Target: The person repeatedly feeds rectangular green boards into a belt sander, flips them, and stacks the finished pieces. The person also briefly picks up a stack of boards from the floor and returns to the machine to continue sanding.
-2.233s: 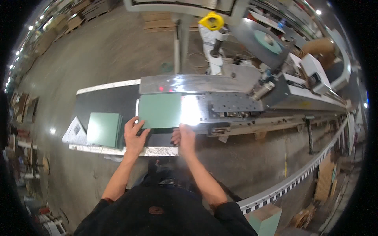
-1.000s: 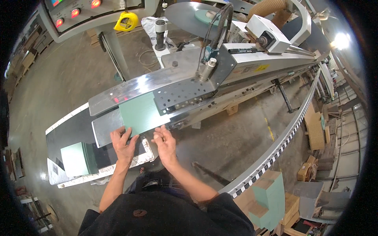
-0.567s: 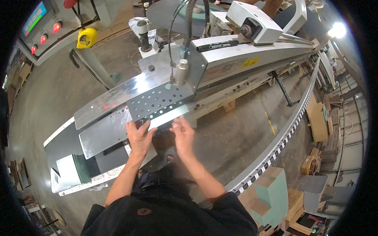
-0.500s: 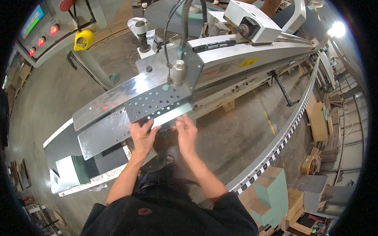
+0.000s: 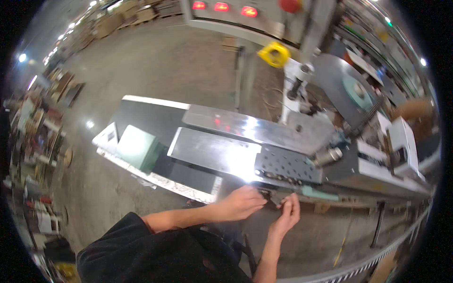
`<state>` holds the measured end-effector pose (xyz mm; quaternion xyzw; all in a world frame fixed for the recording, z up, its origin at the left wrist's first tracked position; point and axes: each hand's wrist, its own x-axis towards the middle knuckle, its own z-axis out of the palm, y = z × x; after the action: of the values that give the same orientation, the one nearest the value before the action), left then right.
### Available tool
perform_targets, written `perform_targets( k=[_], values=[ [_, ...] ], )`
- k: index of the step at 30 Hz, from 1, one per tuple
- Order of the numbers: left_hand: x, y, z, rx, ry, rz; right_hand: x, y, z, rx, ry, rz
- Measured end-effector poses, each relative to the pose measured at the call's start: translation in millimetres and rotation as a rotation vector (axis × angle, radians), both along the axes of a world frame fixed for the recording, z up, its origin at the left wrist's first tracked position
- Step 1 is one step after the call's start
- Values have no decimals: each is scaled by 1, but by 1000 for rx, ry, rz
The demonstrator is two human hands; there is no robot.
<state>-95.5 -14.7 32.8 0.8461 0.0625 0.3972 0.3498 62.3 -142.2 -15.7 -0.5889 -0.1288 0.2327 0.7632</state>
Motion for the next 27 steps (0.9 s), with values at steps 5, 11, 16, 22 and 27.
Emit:
perform_targets(
  k=[5, 11, 16, 22, 27],
  values=[
    [-165, 63, 21, 105, 21, 911, -133, 55, 18, -86, 75, 567],
    [-356, 138, -30, 147, 211, 1632, -258, 143, 15, -48, 120, 1112],
    [-386, 130, -64, 43, 398, 1482, -332, 208, 8, -75, 8, 1176],
    [-401, 119, -42, -82, 176, 1642, -361, 237, 9, -270, -282, 1041],
    [-412, 115, -48, -188, 195, 1576, -369, 243, -5, -323, -347, 985]
  ],
)
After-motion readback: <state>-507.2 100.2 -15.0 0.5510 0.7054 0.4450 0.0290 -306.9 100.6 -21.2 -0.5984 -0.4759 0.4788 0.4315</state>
